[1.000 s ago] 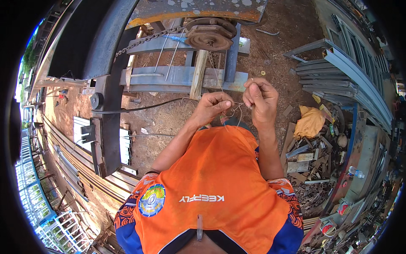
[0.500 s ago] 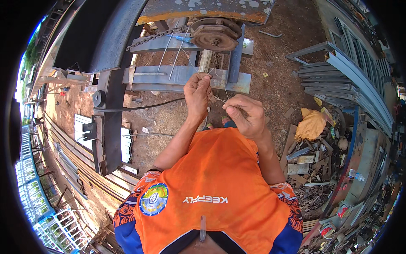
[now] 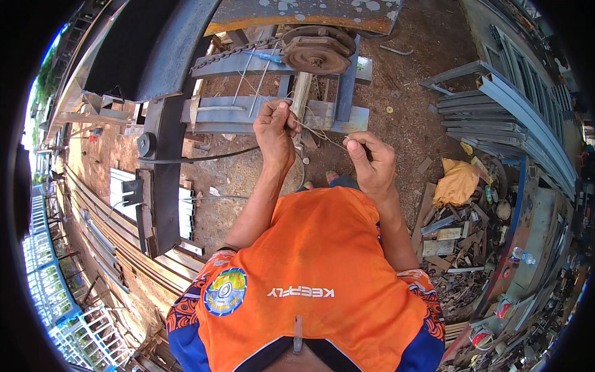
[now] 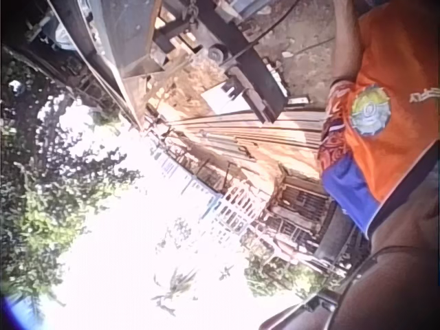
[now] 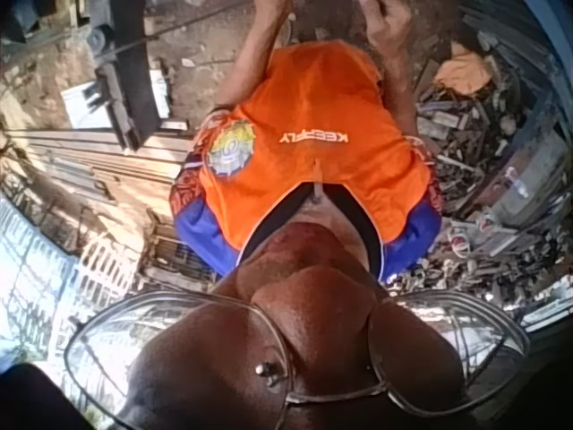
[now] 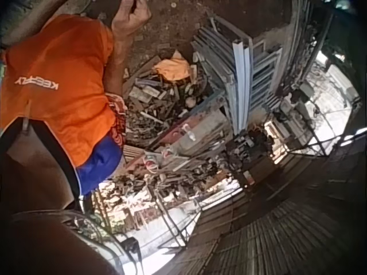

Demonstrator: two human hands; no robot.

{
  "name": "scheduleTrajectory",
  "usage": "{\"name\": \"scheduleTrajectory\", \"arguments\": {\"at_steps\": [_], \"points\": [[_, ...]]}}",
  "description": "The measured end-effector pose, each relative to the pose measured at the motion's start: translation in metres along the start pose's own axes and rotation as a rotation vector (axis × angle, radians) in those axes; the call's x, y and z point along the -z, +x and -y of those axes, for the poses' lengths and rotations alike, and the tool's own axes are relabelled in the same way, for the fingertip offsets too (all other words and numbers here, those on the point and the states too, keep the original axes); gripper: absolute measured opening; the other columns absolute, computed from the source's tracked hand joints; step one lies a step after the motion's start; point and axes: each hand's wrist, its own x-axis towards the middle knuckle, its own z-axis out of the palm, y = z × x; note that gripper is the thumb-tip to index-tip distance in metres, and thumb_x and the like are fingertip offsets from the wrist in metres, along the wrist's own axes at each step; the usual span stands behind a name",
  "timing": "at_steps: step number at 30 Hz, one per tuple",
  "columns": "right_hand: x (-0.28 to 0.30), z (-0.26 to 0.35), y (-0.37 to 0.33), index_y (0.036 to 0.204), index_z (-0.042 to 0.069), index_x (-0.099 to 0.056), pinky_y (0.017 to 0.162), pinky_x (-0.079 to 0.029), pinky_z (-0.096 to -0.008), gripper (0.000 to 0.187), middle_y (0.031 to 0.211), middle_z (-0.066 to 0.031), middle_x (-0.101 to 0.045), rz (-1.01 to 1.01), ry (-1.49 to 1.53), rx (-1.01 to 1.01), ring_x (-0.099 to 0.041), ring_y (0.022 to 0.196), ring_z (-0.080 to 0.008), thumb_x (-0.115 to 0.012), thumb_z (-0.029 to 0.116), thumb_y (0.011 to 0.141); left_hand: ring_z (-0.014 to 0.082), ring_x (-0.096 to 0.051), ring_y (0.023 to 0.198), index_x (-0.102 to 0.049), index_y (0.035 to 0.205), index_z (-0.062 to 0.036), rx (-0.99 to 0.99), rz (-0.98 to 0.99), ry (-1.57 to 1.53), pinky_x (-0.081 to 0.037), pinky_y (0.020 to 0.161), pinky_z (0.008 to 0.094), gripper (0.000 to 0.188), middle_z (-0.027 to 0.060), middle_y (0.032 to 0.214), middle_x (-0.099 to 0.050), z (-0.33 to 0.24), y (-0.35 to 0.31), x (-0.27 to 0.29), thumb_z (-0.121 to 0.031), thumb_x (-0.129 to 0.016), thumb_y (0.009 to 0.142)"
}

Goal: The recorder is welding metal beams and using a wire to align or secure them within a structural frame.

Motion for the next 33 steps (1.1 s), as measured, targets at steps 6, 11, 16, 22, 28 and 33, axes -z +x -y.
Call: {"name": "scheduleTrajectory", "arguments": {"at_steps": [6, 11, 16, 22, 28, 33], "points": [[-0.008, 0.002, -0.006, 0.094, -0.002, -0.071, 0.065, -0.048, -0.0276, 0.023, 0.078, -0.0069, -0.068, -0.006, 0.001, -0.060, -0.062, 0.072, -0.0123, -0.066, 0.020, 0.097, 0.0101, -0.051, 0.050, -0.060, 0.097, -0.0005, -0.043, 0.009, -0.063, -0.039, 0.048, 0.0231, 0.012, 0.0022, 0.063, -0.056, -0.003, -0.002, -0.004, -0.012, -0.058, 0.101], [-0.005, 0.001, 0.006, 0.092, -0.003, -0.072, 0.066, -0.050, -0.0283, 0.018, 0.103, -0.0125, -0.069, 0.181, -0.114, 0.244, -0.066, 0.074, -0.0161, -0.070, 0.015, 0.093, 0.0087, -0.052, 0.049, -0.060, 0.096, -0.0011, -0.090, 0.000, 0.021, -0.037, 0.045, 0.0213, 0.014, 0.0014, 0.062, -0.057, -0.020, 0.005, -0.010, -0.014, -0.059, 0.101], [-0.021, 0.012, 0.008, 0.091, -0.004, -0.072, 0.061, -0.051, -0.0239, 0.014, 0.126, -0.0209, -0.061, 0.210, -0.026, 0.173, -0.067, 0.073, -0.0160, -0.072, 0.009, 0.091, 0.0087, -0.049, 0.050, -0.063, 0.099, 0.0012, -0.091, 0.166, 0.083, -0.040, 0.048, 0.0232, 0.016, 0.0017, 0.062, -0.055, -0.027, 0.006, -0.015, -0.015, -0.062, 0.100], [-0.028, -0.012, 0.006, 0.109, 0.003, -0.065, 0.061, -0.047, -0.0224, 0.033, 0.127, -0.0278, -0.060, 0.407, 0.707, -0.075, -0.061, 0.064, -0.0139, -0.063, 0.034, 0.099, 0.0058, -0.044, 0.052, -0.066, 0.100, 0.0031, 0.028, 0.390, 0.008, -0.036, 0.048, 0.0226, 0.017, -0.0012, 0.063, -0.052, -0.025, 0.011, -0.014, -0.013, -0.063, 0.099], [-0.032, -0.008, 0.015, 0.129, 0.005, -0.045, 0.058, -0.043, -0.0221, 0.051, 0.114, -0.0286, -0.063, 0.422, 1.201, -0.289, -0.054, 0.057, -0.0136, -0.038, 0.050, 0.105, 0.0058, -0.045, 0.052, -0.066, 0.100, 0.0045, 0.072, 0.521, 0.060, -0.037, 0.049, 0.0223, 0.019, -0.0004, 0.063, -0.053, -0.028, 0.013, -0.012, -0.014, -0.065, 0.098], [-0.031, -0.005, 0.018, 0.115, 0.001, -0.056, 0.057, -0.051, -0.0226, 0.024, 0.100, -0.0159, -0.069, 0.438, 0.481, 0.040, -0.064, 0.075, -0.0123, -0.060, 0.020, 0.100, 0.0052, -0.046, 0.053, -0.068, 0.100, 0.0030, 0.016, 0.583, 0.209, -0.037, 0.048, 0.0219, 0.017, -0.0013, 0.063, -0.055, -0.036, 0.014, -0.019, -0.013, -0.066, 0.097]]}}
